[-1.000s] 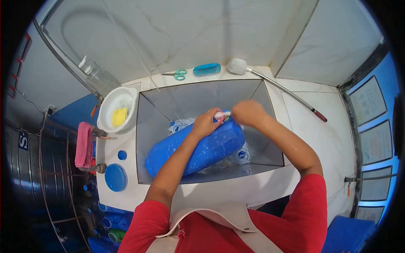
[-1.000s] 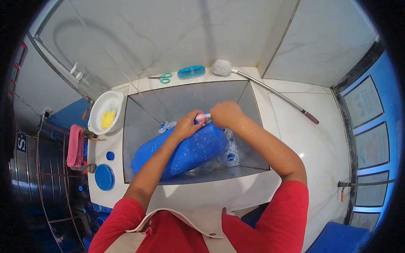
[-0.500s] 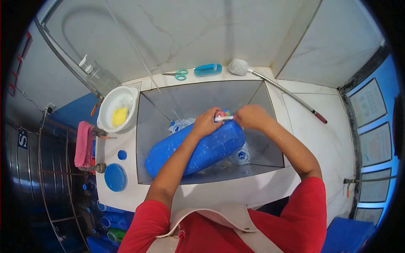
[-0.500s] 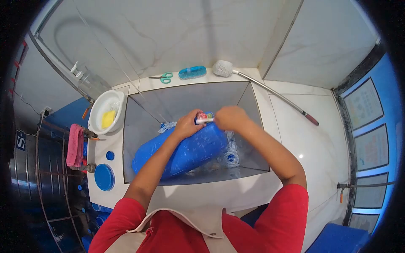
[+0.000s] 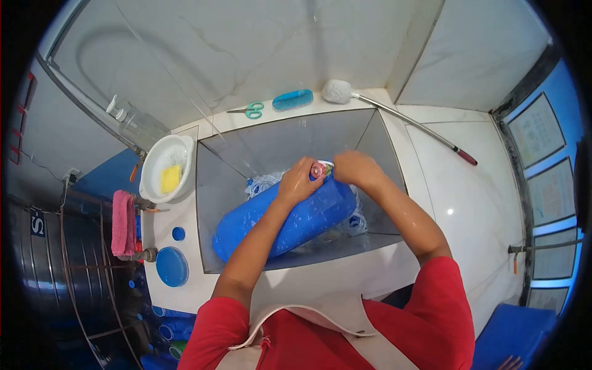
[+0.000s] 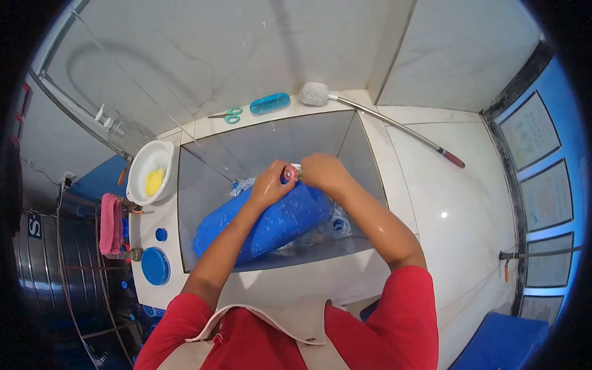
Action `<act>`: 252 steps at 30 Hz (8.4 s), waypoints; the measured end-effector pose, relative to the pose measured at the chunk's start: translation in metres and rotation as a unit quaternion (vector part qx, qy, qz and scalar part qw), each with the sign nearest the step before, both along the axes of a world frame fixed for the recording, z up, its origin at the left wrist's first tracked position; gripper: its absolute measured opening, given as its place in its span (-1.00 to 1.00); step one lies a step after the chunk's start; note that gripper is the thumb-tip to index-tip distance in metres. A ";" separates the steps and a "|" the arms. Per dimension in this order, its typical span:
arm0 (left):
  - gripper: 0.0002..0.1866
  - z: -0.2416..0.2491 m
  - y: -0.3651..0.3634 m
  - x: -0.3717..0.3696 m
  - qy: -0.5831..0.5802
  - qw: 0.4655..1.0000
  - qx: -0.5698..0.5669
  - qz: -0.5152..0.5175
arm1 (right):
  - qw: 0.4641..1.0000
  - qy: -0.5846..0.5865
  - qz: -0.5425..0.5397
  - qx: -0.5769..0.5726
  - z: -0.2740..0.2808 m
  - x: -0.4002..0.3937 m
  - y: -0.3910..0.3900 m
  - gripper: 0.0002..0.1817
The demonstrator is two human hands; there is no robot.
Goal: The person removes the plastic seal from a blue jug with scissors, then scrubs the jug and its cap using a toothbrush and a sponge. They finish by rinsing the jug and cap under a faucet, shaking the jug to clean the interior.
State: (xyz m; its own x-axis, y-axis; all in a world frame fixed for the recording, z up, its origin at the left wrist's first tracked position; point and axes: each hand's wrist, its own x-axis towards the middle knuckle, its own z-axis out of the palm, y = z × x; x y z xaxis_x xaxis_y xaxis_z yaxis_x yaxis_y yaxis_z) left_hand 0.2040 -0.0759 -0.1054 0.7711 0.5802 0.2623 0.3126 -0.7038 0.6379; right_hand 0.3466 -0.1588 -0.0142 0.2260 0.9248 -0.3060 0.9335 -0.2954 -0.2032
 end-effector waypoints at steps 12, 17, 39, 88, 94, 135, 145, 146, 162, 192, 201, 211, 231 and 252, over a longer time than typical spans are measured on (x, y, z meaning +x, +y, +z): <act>-0.63 0.010 0.009 0.005 0.121 0.990 -0.066 0.003 | 0.997 -0.042 -0.010 -0.061 0.023 0.032 -0.017 -0.71; -0.67 0.000 0.014 0.009 -0.050 0.996 -0.008 -0.070 | 0.994 -0.075 0.073 0.021 -0.033 0.047 0.013 -0.75; -0.48 0.006 0.017 0.017 0.163 0.984 -0.068 0.016 | 0.983 0.070 0.096 -0.141 -0.055 0.115 0.044 -0.70; -0.77 0.077 0.020 -0.184 0.016 0.944 -0.295 0.147 | 0.928 0.185 0.100 0.309 -0.048 0.040 0.114 -0.60; -0.75 0.032 0.021 -0.176 0.061 0.967 -0.213 0.122 | 0.941 0.145 0.135 0.274 -0.058 -0.009 0.228 -0.72; -0.49 0.096 0.018 -0.156 0.138 0.990 0.036 0.013 | 0.970 -0.129 -0.011 0.205 0.017 -0.092 0.037 -0.75; -0.61 0.064 0.040 -0.110 0.040 0.991 0.109 0.073 | 0.858 0.490 -0.052 0.143 0.056 -0.098 0.172 -0.80; -0.61 0.060 0.044 -0.108 0.041 0.990 0.108 0.081 | 0.862 0.499 -0.061 0.073 0.055 -0.099 0.175 -0.83; -0.70 0.043 0.075 -0.058 -0.043 0.969 0.223 0.097 | 0.770 0.623 -0.127 0.051 0.067 -0.109 0.174 -0.86; -0.72 0.001 0.046 -0.157 -0.164 0.862 -0.386 0.284 | 0.937 0.340 -0.026 0.079 0.041 -0.085 0.171 -0.84; -0.58 0.027 0.061 -0.163 0.044 0.988 0.002 0.148 | 0.924 0.377 0.006 0.055 0.074 -0.095 0.165 -0.83; -0.37 0.063 0.103 -0.111 0.105 0.988 -0.113 -0.020 | 0.890 0.447 -0.073 0.060 0.078 -0.098 0.163 -0.84; -0.64 0.093 0.164 -0.233 0.039 0.897 0.198 0.393 | 0.849 -0.088 0.339 0.397 -0.028 -0.124 0.077 -0.44; -0.40 0.076 0.124 -0.285 -0.013 0.954 -0.002 0.301 | 0.857 -0.065 0.334 0.387 -0.010 -0.103 0.066 -0.41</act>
